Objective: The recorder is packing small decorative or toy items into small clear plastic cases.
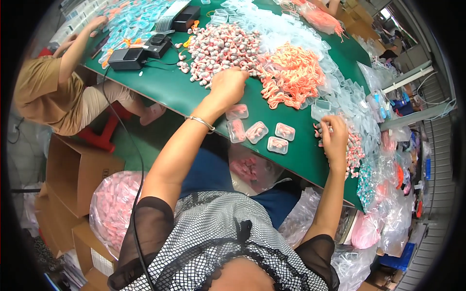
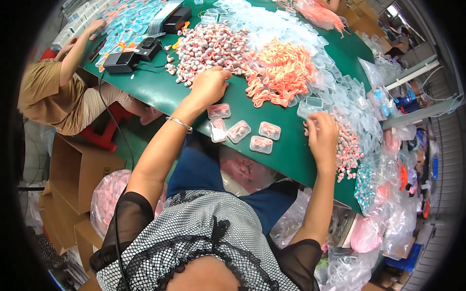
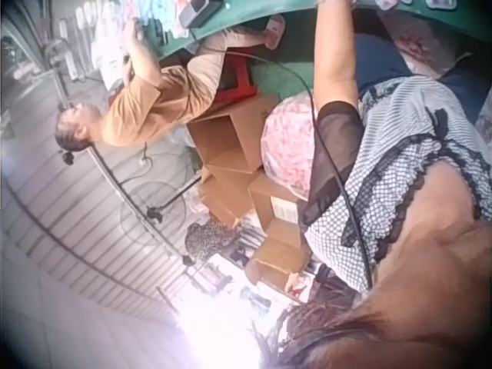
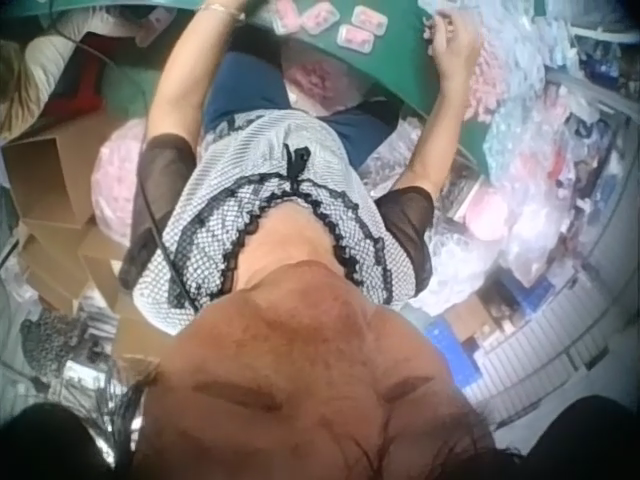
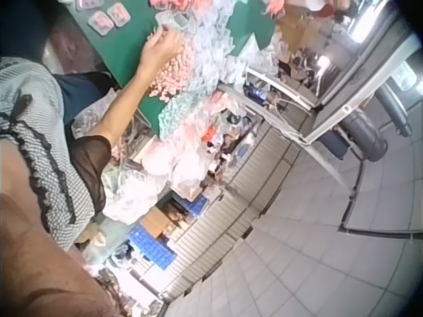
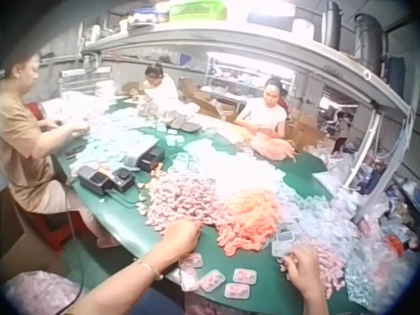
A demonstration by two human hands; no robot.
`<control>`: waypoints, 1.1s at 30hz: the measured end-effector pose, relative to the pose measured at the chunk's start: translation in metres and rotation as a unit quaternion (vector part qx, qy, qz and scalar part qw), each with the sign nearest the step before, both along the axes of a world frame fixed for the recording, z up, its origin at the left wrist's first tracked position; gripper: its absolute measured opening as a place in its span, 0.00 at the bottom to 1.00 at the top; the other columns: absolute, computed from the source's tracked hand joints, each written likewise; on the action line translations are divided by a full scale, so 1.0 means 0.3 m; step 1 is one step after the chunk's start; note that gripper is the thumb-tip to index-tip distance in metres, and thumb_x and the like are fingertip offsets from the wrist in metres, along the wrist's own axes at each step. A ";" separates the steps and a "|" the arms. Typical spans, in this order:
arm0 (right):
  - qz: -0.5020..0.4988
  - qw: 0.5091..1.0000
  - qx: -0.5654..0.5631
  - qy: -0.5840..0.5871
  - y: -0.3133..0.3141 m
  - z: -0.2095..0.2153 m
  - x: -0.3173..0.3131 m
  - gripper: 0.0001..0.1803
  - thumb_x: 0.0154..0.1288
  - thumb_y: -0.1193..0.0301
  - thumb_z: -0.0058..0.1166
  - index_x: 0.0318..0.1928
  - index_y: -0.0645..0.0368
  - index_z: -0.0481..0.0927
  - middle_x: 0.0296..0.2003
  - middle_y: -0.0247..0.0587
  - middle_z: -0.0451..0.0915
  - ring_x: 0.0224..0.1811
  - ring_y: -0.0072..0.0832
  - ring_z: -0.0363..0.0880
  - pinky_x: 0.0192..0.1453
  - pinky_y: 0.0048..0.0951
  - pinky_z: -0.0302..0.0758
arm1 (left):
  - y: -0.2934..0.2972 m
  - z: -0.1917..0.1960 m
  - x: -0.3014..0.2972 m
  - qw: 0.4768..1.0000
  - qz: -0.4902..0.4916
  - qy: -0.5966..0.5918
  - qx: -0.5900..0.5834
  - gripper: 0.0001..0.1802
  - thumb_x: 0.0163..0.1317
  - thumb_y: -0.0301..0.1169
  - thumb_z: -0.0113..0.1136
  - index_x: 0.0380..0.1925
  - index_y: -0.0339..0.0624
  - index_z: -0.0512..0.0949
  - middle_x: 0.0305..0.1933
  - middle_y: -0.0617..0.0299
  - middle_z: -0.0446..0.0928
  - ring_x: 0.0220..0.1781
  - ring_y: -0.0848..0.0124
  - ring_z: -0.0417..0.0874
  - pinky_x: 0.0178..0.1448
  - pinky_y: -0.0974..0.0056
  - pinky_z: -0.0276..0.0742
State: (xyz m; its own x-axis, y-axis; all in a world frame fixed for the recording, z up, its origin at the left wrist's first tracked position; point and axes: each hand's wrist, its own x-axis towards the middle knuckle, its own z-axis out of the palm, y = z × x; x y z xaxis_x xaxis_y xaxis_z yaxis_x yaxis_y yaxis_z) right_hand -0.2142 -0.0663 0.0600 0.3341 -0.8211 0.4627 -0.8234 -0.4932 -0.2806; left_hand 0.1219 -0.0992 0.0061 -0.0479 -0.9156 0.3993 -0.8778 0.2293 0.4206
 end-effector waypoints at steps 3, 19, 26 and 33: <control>0.046 0.998 -0.030 -0.012 0.104 -0.031 0.028 0.05 0.59 0.77 0.61 0.36 0.60 0.80 0.37 0.44 0.81 0.43 0.43 0.79 0.51 0.41 0.70 | -0.037 -0.026 -0.016 0.996 0.031 -0.060 -0.058 0.09 0.54 0.30 0.67 0.35 0.44 0.83 0.37 0.54 0.80 0.41 0.54 0.85 0.43 0.49 0.80; 0.040 0.998 -0.030 -0.045 0.256 -0.154 0.013 0.07 0.56 0.77 0.63 0.37 0.57 0.81 0.36 0.41 0.81 0.41 0.40 0.79 0.49 0.39 0.70 | -0.160 -0.044 -0.048 0.995 0.020 -0.074 -0.062 0.06 0.61 0.31 0.56 0.34 0.46 0.82 0.39 0.53 0.79 0.36 0.51 0.85 0.36 0.48 0.80; 0.023 0.995 -0.059 0.071 0.158 -0.116 0.031 0.14 0.54 0.81 0.57 0.42 0.57 0.81 0.46 0.39 0.81 0.53 0.38 0.76 0.56 0.41 0.67 | -0.119 0.006 -0.023 0.998 0.022 -0.045 -0.047 0.05 0.61 0.31 0.61 0.36 0.45 0.82 0.42 0.57 0.81 0.40 0.52 0.85 0.41 0.50 0.81; 0.056 0.986 0.000 0.155 0.155 -0.088 -0.009 0.05 0.58 0.76 0.61 0.35 0.57 0.79 0.54 0.40 0.79 0.64 0.41 0.71 0.69 0.53 0.57 | -0.061 0.052 0.024 0.997 -0.069 0.003 -0.029 0.03 0.56 0.27 0.60 0.30 0.42 0.79 0.36 0.53 0.81 0.40 0.50 0.84 0.41 0.47 0.79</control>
